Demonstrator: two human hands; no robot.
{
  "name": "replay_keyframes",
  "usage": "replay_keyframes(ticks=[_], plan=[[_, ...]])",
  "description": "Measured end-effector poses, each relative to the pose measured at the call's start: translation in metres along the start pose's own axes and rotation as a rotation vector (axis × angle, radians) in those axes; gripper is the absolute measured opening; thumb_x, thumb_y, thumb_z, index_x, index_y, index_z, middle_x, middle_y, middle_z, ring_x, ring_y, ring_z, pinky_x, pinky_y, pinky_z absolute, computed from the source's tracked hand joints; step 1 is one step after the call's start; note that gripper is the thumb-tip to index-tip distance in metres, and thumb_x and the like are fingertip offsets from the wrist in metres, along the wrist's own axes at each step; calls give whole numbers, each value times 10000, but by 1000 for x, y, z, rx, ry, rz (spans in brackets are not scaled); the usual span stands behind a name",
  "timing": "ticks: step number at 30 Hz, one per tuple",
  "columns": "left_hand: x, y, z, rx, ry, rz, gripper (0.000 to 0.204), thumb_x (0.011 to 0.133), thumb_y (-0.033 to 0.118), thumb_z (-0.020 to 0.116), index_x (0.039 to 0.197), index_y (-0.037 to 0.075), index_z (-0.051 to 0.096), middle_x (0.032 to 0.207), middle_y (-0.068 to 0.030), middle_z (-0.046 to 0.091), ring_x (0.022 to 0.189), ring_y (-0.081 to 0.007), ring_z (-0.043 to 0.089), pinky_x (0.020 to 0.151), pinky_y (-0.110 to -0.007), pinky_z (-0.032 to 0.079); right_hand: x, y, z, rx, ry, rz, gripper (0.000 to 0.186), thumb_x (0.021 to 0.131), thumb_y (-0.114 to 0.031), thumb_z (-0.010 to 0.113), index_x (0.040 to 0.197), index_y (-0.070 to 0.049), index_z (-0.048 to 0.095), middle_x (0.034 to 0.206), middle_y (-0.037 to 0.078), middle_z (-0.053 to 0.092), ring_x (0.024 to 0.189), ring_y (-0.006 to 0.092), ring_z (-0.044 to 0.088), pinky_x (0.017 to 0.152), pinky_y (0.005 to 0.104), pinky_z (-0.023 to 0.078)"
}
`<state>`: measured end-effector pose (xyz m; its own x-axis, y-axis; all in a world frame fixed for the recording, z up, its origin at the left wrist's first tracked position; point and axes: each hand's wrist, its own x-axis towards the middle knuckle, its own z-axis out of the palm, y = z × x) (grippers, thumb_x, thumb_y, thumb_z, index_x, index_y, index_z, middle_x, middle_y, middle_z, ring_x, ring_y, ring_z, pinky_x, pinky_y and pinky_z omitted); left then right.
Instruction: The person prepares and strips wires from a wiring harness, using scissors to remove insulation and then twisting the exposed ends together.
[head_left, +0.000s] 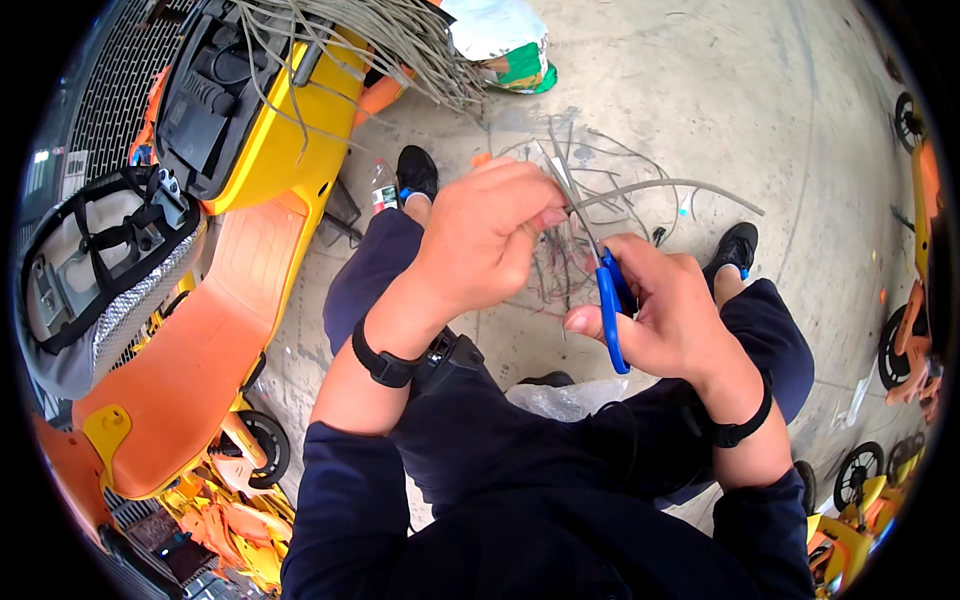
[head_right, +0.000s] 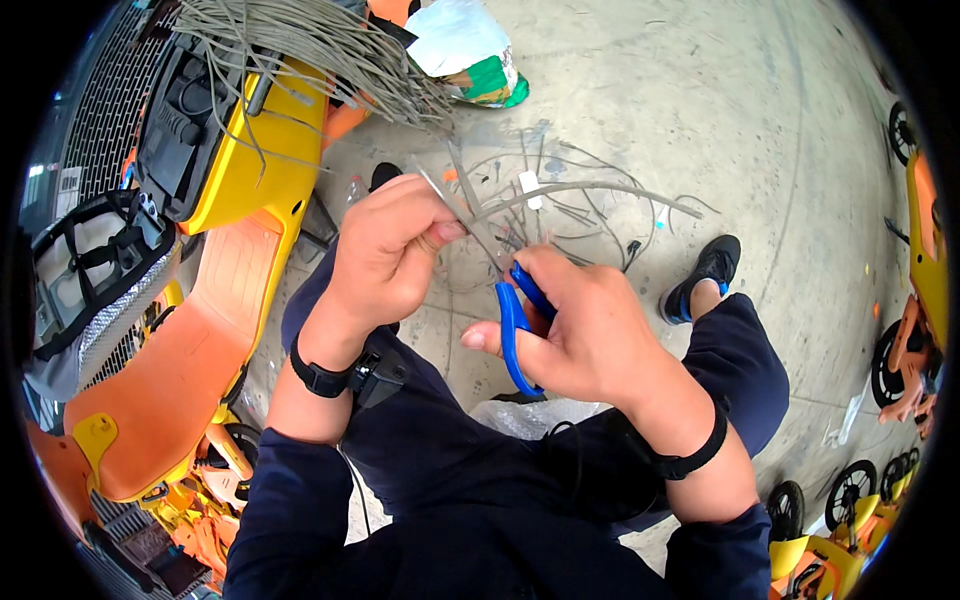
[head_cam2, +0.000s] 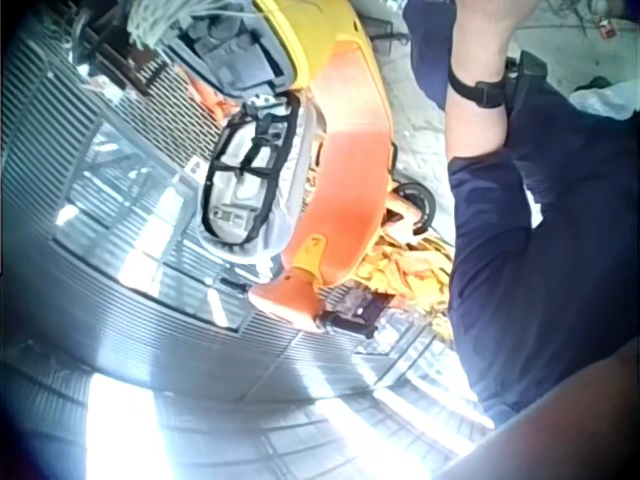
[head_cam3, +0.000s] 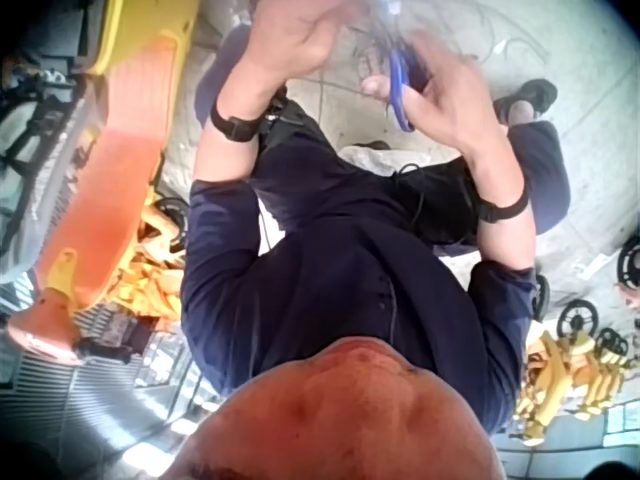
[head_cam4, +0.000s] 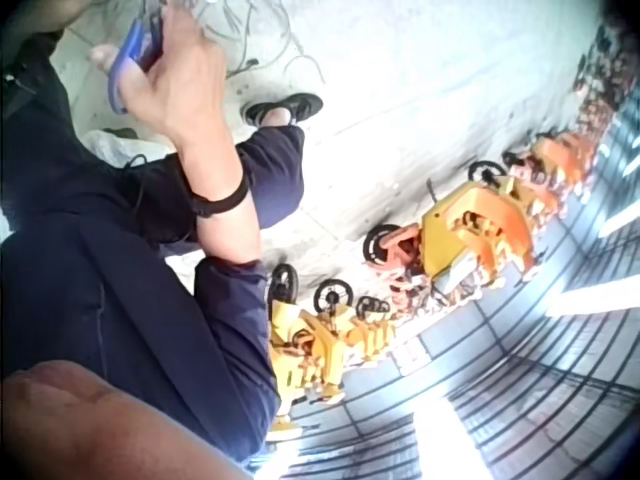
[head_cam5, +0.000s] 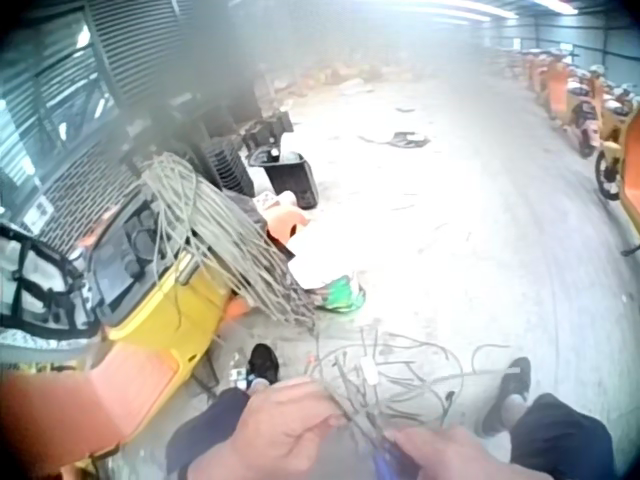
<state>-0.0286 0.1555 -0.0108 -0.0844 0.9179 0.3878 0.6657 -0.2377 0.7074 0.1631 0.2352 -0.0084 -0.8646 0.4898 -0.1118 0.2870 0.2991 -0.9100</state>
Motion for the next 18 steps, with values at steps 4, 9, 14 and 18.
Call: replay_keyframes(ticks=[4,9,14,18], plan=[[-5,-4,-3,-1,22,-18,139,681,-83,536,757,29,565,690,-87,578,649,-275,557,611,-332,414,1,-3,5,3,-13,39,494,706,-432,767,834,-4,556,515,49,477,418,162,488,440,289,410],[-16,-5,-2,-69,97,-92,77,741,-48,563,759,26,562,689,-84,573,635,-265,550,604,-329,415,5,-7,10,-4,-39,66,490,697,-417,781,845,-6,560,514,53,474,421,158,481,442,287,407],[-23,-4,-3,-95,84,-165,36,781,-9,578,765,22,571,705,-90,585,636,-281,551,585,-341,425,7,1,14,-29,-1,-19,510,700,-393,780,933,-5,545,556,52,492,452,179,498,452,292,412],[-23,-7,-4,-76,-104,-189,9,783,22,587,782,30,582,716,-104,602,665,-307,571,580,-360,441,11,13,16,-76,70,-187,554,679,-373,785,1012,-13,526,644,69,508,556,225,533,516,323,432]])
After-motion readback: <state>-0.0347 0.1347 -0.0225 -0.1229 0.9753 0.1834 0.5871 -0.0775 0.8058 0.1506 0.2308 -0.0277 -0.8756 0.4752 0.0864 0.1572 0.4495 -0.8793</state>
